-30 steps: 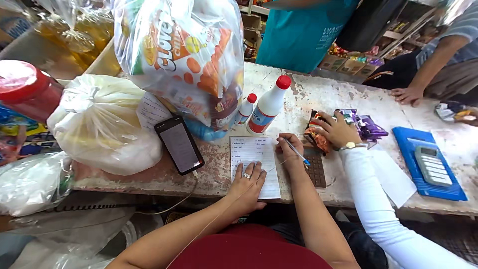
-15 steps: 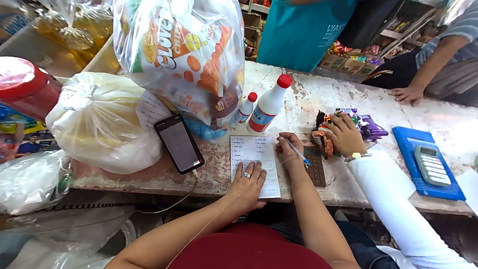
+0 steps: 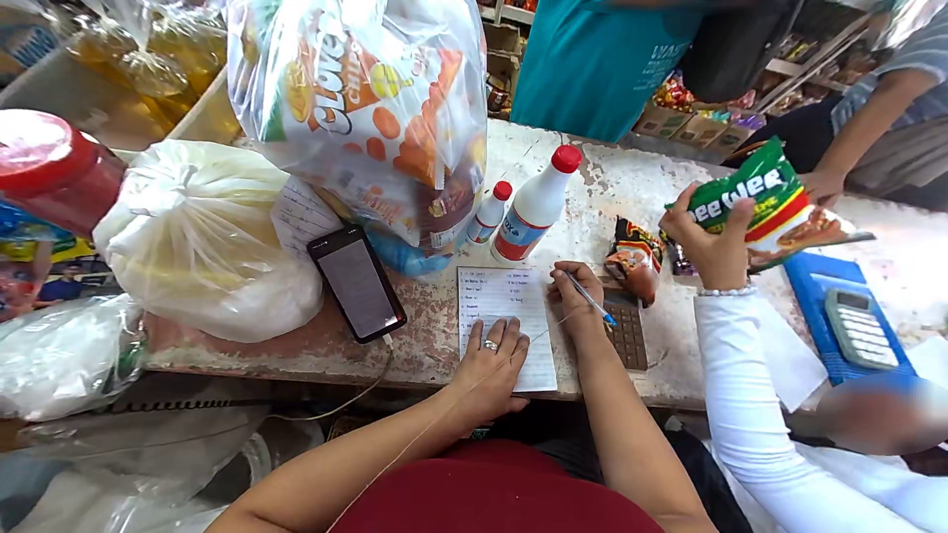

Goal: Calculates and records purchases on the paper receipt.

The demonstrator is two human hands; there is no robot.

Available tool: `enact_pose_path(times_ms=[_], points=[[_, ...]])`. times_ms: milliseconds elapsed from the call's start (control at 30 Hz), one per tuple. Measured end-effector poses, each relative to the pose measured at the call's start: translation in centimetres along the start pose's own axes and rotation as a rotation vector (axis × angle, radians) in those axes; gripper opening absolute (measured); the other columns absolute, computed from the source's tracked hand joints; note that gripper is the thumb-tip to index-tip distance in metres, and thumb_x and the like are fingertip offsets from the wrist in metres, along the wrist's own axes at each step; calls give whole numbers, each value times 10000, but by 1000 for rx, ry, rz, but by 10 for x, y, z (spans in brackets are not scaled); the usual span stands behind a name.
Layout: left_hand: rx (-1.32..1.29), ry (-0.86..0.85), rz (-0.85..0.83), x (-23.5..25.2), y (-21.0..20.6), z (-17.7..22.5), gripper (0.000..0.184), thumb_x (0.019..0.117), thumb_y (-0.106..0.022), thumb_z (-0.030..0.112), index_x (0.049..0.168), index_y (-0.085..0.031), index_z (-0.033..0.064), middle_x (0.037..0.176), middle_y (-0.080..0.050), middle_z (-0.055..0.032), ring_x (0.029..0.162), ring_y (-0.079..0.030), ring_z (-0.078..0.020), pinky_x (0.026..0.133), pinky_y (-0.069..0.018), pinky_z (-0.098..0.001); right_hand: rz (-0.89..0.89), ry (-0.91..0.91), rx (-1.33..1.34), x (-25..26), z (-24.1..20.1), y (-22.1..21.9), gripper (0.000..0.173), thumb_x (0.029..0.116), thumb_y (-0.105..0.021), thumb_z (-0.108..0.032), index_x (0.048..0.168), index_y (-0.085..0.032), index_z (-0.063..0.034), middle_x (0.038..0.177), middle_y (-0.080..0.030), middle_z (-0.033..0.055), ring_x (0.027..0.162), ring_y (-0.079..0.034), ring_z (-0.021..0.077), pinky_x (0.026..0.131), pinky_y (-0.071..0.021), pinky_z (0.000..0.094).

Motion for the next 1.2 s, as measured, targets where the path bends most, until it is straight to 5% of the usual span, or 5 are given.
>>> enact_pose_path(times_ms=[333, 533, 667, 833, 1200], points=[[10, -5, 2, 2, -1, 0, 977, 821, -748, 565, 1556, -373, 42, 1668, -252, -208, 1539, -244, -408, 1187, -159, -704, 4, 93, 30, 6, 7, 2, 233, 1028, -564, -122, 1200, -621, 24, 977, -664, 79, 725, -639, 74, 667, -569, 248], [32, 3, -40, 1, 2, 0, 1167, 793, -497, 883, 1571, -346, 27, 1682, -216, -211, 1555, -199, -410, 1200, -119, -700, 1, 91, 28, 5, 8, 2, 229, 1042, -555, -130, 1210, -617, 14, 984, -666, 84, 710, -639, 79, 669, -572, 250], [38, -19, 31, 1, -1, -1, 971, 921, -387, 774, 1551, -393, 35, 1664, -268, -211, 1540, -243, -418, 1192, -148, -697, 2, 70, 27, 4, 6, 2, 222, 1052, -549, -129, 1212, -622, 7, 974, -668, 92, 700, -637, 90, 658, -569, 255], [60, -25, 87, 1, -4, -1, 764, 981, -414, 571, 1532, -430, 43, 1654, -297, -201, 1531, -273, -408, 1191, -176, -681, -10, 62, 29, 3, 6, 2, 224, 1055, -551, -146, 1214, -628, -8, 958, -670, 81, 685, -632, 91, 649, -569, 254], [41, -23, 94, 0, -4, -2, 767, 972, -460, 570, 1530, -435, 44, 1648, -312, -201, 1525, -288, -407, 1193, -178, -679, -19, 59, 6, 2, 6, 1, 230, 1058, -549, -151, 1221, -623, -6, 939, -672, 81, 664, -619, 91, 619, -553, 255]])
Point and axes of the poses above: each hand's wrist, its own x-axis towards the middle knuckle, its own y-axis out of the back of the hand, z = x × y, the point moved 5 cm from there along x, towards the middle knuckle
